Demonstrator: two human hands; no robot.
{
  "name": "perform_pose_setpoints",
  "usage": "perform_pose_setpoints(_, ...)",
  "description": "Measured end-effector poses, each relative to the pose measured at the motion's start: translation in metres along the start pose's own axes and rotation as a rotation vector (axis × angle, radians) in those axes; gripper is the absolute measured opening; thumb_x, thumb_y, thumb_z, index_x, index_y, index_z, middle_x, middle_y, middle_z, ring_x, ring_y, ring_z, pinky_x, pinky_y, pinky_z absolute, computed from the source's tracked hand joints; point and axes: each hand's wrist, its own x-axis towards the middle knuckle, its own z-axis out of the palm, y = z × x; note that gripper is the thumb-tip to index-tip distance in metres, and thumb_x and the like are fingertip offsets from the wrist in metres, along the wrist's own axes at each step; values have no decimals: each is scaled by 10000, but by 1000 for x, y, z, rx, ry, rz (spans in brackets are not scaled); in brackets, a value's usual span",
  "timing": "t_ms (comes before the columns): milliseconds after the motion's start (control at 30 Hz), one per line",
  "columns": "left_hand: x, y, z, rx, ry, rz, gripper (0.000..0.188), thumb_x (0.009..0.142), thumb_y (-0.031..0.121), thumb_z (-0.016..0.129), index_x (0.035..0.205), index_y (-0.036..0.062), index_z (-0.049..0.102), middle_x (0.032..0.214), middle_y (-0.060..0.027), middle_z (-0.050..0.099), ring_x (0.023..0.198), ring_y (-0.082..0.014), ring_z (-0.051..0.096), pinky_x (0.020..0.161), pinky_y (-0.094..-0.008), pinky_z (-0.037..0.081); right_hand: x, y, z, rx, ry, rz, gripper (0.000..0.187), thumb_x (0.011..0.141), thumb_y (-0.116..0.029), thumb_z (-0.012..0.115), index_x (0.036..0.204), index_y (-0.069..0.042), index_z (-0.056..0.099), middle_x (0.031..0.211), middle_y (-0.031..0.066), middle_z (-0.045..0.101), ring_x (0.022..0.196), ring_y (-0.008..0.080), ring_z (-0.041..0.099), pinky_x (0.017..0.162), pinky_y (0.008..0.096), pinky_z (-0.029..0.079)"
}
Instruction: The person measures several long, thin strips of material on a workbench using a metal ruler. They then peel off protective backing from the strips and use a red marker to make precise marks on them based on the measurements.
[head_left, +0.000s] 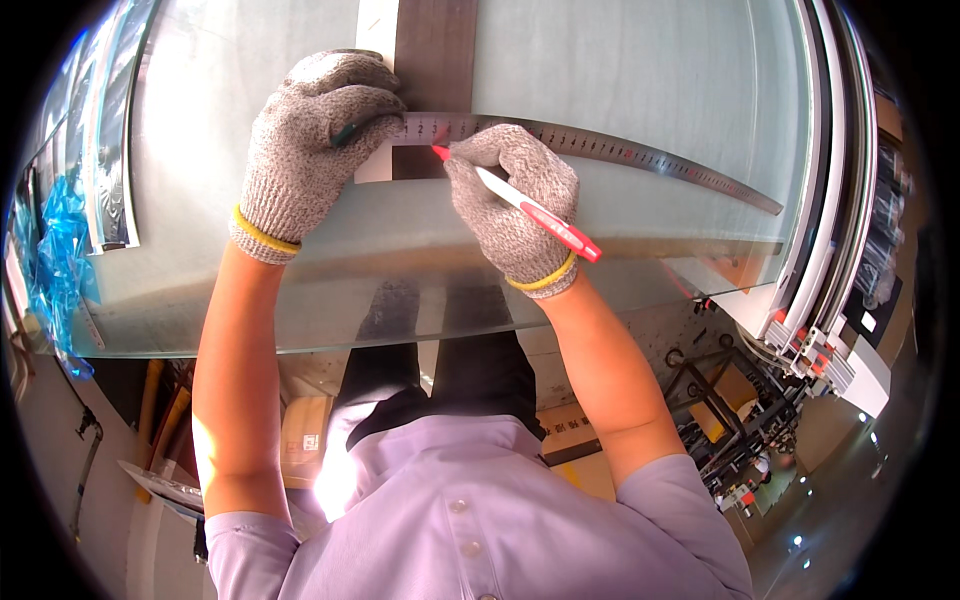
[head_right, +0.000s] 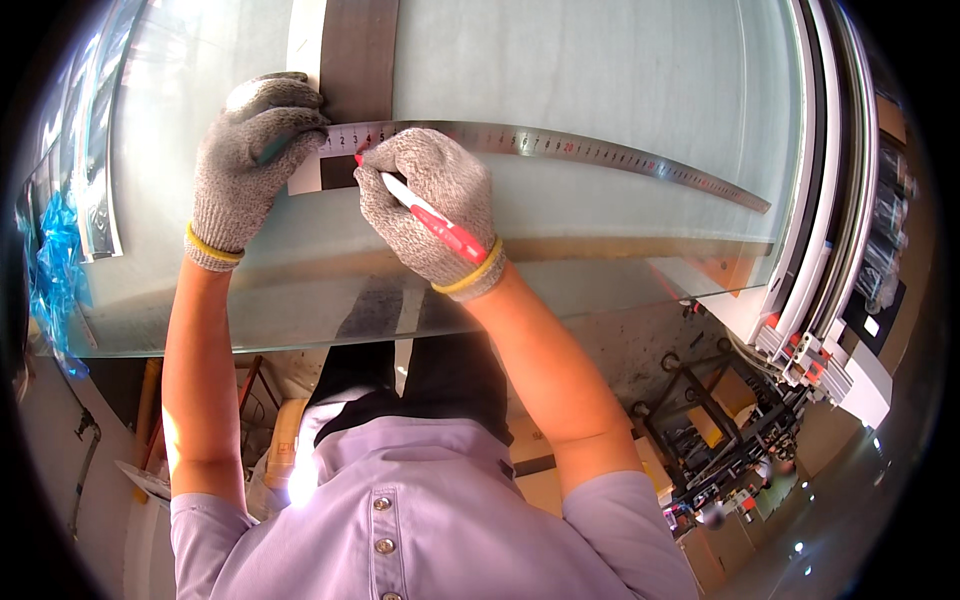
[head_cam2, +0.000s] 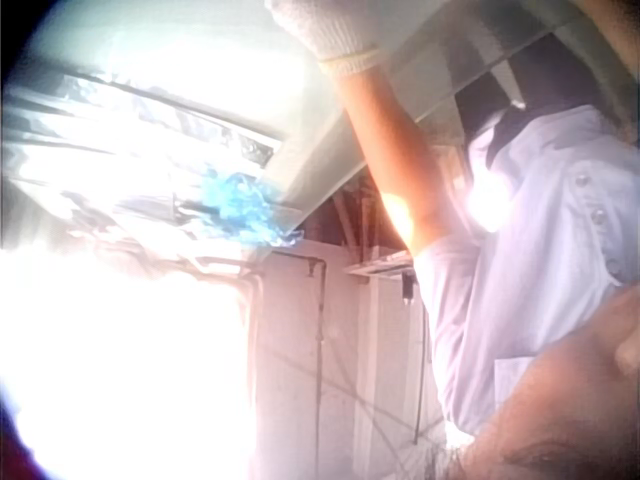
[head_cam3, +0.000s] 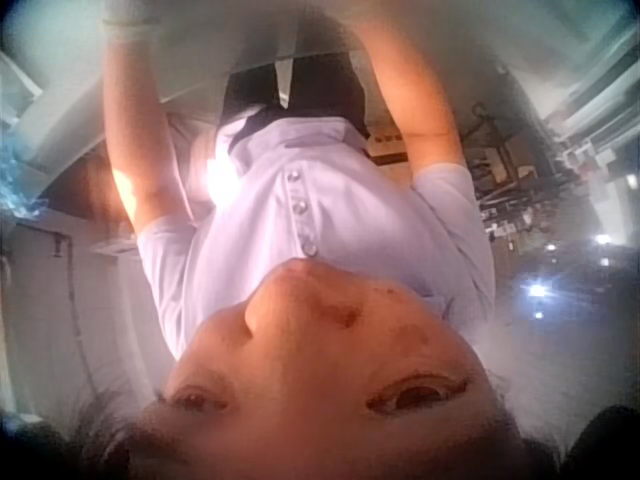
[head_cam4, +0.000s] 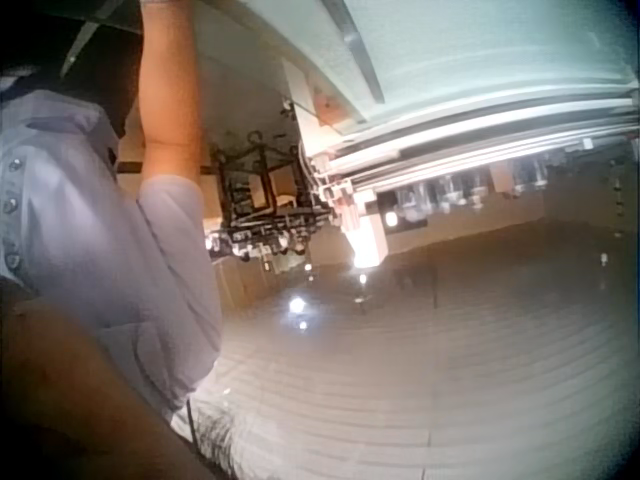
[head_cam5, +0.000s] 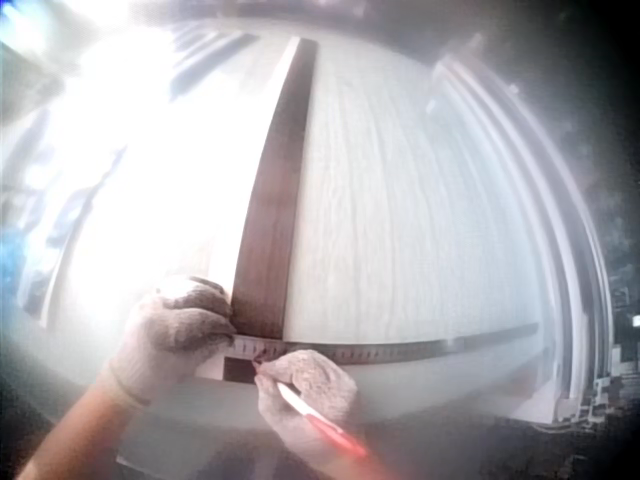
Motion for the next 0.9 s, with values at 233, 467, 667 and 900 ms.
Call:
perform_pose_setpoints(233,0,2,-2,18,-35,2,166,831,73,775,988,19,766,1131,-118,720,1128,-292,673,991,-383,525,-2,0,1,27,8,33,167,770,-9,772,872,-55,648,811,92,680,729,315,675,669,386,553)
perform_pose_setpoints(467,0,3,-2,8,-41,-37,158,834,72,772,984,24,772,1137,-111,720,1137,-281,667,991,-376,526,-1,1,0,61,-4,47,155,776,-2,770,867,-47,652,805,98,677,726,307,676,665,379,551)
perform_pose_setpoints(667,0,5,-4,4,-42,-49,162,834,69,778,989,25,775,1149,-110,719,1138,-277,665,992,-376,527,-3,1,-5,85,46,78,154,777,31,759,865,-30,648,786,114,671,693,297,669,648,354,541)
perform_pose_setpoints(900,0,5,-3,12,-36,-39,169,830,64,781,996,31,779,1158,-111,718,1137,-276,664,998,-377,525,-6,1,-10,41,54,94,152,778,33,758,878,-23,657,786,121,674,683,292,669,638,354,537)
